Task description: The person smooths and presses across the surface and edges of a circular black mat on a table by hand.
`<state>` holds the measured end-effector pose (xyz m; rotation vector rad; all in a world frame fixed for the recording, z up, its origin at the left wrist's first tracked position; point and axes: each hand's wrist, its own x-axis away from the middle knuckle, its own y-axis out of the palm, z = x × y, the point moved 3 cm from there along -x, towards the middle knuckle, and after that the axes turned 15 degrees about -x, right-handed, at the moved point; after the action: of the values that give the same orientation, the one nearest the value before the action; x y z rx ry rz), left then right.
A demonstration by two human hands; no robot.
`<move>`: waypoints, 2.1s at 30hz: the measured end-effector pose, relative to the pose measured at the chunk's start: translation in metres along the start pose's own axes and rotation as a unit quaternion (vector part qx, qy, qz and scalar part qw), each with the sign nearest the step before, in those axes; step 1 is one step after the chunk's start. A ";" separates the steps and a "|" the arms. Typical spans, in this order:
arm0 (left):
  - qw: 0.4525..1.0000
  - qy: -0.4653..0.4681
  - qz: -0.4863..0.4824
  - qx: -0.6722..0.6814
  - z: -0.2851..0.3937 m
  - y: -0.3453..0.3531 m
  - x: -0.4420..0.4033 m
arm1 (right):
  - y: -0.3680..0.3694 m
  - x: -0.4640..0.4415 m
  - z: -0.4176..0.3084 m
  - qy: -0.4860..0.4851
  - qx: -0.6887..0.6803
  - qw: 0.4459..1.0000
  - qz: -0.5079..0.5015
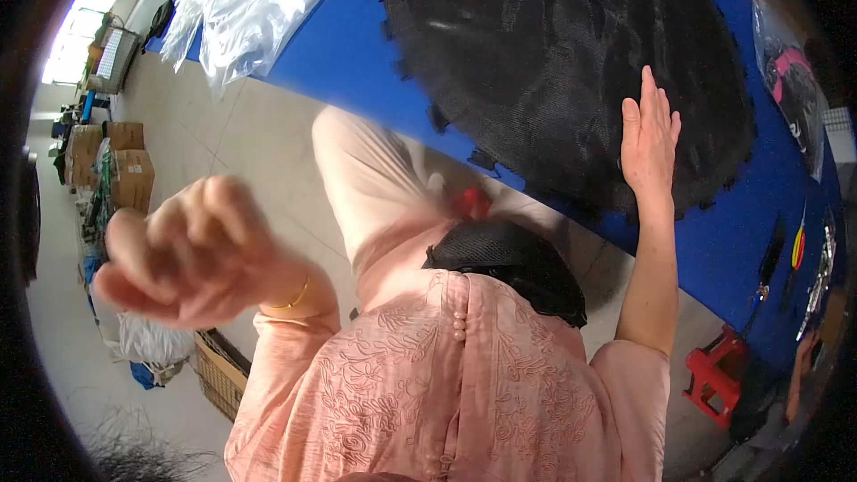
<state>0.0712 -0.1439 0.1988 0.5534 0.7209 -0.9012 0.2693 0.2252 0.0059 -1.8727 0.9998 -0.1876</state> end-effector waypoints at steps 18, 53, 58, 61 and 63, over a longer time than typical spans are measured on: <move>0.846 -0.332 0.256 0.329 -0.125 -0.026 0.056 | -0.002 0.001 -0.007 -0.021 0.011 1.000 -0.004; 0.691 -0.059 -0.247 -0.677 -0.177 0.073 0.053 | 0.000 -0.025 -0.054 -0.086 -0.008 0.996 0.027; 0.776 -0.071 -0.327 -0.535 -0.184 0.137 0.059 | 0.017 -0.029 -0.047 -0.080 -0.092 0.991 0.060; 0.769 -0.079 -0.351 -0.528 -0.193 0.156 0.061 | 0.013 -0.037 -0.033 -0.020 -0.236 0.971 0.019; 0.769 -0.052 -0.351 -0.533 -0.196 0.167 0.057 | -0.006 -0.047 -0.021 0.071 -0.442 0.893 -0.050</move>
<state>0.1738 0.0500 0.0527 -0.8456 1.2203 -1.0066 0.2311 0.2451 0.0353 -2.7716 1.2002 0.1032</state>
